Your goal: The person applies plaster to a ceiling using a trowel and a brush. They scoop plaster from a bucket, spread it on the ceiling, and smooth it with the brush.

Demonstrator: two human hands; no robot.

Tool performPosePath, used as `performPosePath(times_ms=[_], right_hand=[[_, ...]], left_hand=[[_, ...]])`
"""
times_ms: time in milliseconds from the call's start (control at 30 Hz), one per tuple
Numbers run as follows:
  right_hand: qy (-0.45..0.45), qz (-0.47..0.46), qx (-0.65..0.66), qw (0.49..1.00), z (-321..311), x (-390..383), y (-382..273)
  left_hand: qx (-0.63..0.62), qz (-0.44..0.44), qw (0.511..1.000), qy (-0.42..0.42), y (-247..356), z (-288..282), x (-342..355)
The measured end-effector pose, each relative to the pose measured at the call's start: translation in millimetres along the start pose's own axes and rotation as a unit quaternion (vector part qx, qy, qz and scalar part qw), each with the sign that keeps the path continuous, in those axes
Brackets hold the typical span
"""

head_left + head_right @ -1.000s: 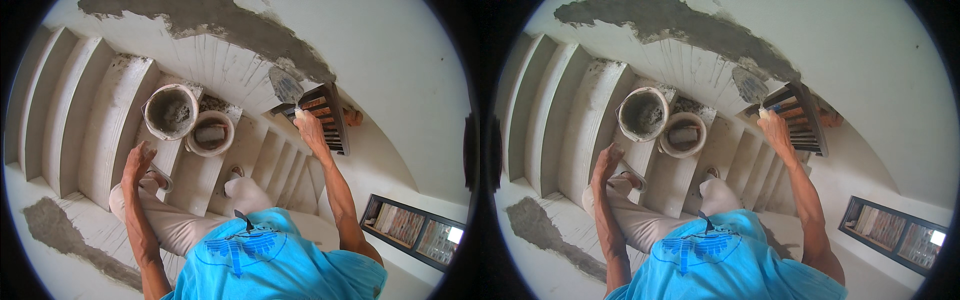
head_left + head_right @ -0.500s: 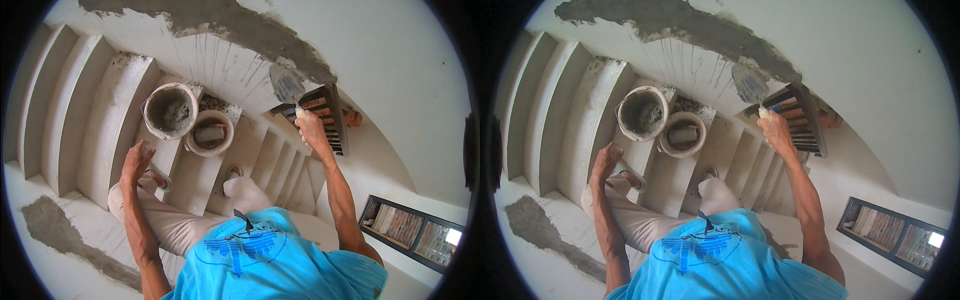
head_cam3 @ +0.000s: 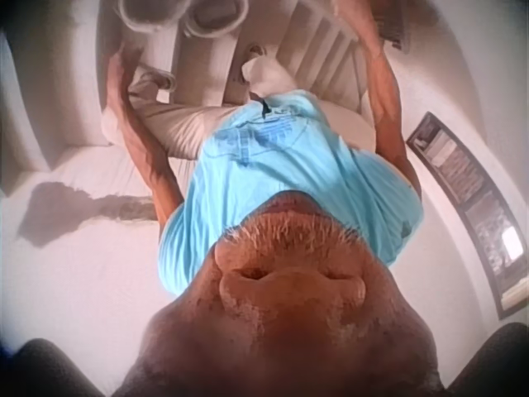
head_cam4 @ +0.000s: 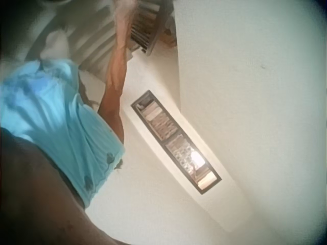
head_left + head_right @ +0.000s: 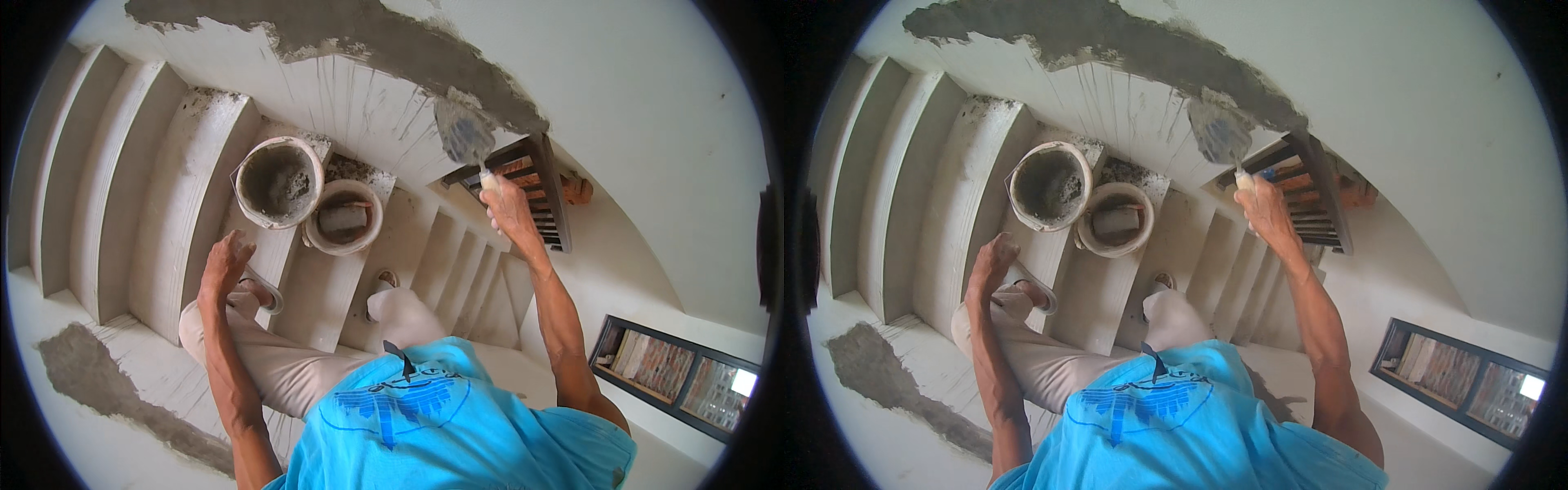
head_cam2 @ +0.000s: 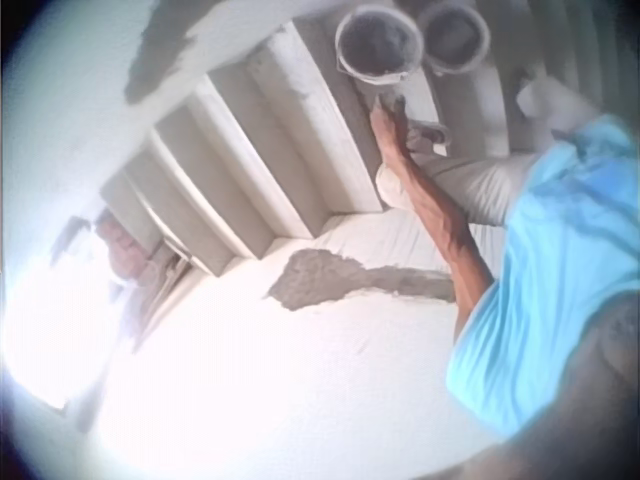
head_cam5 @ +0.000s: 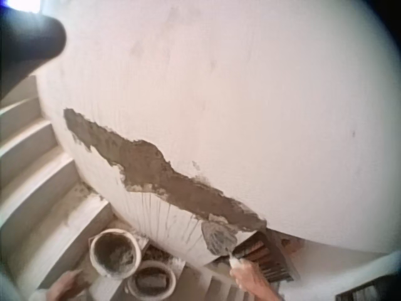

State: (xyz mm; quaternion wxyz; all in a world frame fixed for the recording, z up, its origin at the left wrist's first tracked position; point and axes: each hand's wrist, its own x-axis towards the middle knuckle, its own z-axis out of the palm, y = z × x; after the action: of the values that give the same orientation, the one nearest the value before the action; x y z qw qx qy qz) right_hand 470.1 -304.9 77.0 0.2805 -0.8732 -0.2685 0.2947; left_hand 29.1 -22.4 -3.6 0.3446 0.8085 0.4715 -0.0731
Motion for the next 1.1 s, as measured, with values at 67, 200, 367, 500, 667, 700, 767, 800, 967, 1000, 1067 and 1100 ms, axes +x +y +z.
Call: performPosePath(times_ms=[67, 200, 367, 500, 667, 700, 767, 800, 967, 1000, 1067, 1100], right_hand=[[0.033, -0.054, 0.000, 0.998, -4, 4, -10], [0.102, -0.155, -0.051, 0.981, -14, 23, -7], [0.023, -0.012, -0.039, 0.999, -2, 8, 18], [0.070, -0.110, -0.052, 0.990, 3, 10, 13], [0.099, -0.191, -0.059, 0.975, -14, 27, -15], [0.103, -0.199, -0.072, 0.972, -15, 30, -14], [0.028, -0.099, -0.048, 0.994, -13, 25, -11], [-0.012, -0.049, -0.037, 0.998, -11, 21, -11], [-0.004, -0.043, 0.010, 0.999, -4, -5, -5], [0.012, -0.078, 0.008, 0.997, -6, 0, -12], [0.037, -0.111, 0.010, 0.993, -13, -1, -37], [0.051, -0.122, -0.001, 0.991, -14, 6, -36]], left_hand=[[-0.025, -0.009, 0.999, -0.017, 8, -4, 0], [-0.034, -0.020, 0.999, -0.021, 7, -1, 2], [0.019, 0.014, 1.000, 0.015, 7, -6, -4], [0.001, 0.015, 1.000, 0.020, 15, -8, -10], [-0.035, -0.006, 0.999, -0.006, 10, -4, 0], [-0.025, 0.008, 1.000, 0.000, 10, -3, 1], [-0.007, 0.032, 0.999, 0.014, 6, -1, 2], [0.002, 0.037, 0.999, 0.020, 2, -1, 1], [0.039, 0.048, 0.997, 0.051, 10, -1, -6], [0.023, 0.041, 0.998, 0.039, 8, -2, -5], [-0.010, 0.027, 0.999, 0.017, 3, 1, 0], [-0.008, 0.026, 1.000, 0.013, 2, 1, 2]])
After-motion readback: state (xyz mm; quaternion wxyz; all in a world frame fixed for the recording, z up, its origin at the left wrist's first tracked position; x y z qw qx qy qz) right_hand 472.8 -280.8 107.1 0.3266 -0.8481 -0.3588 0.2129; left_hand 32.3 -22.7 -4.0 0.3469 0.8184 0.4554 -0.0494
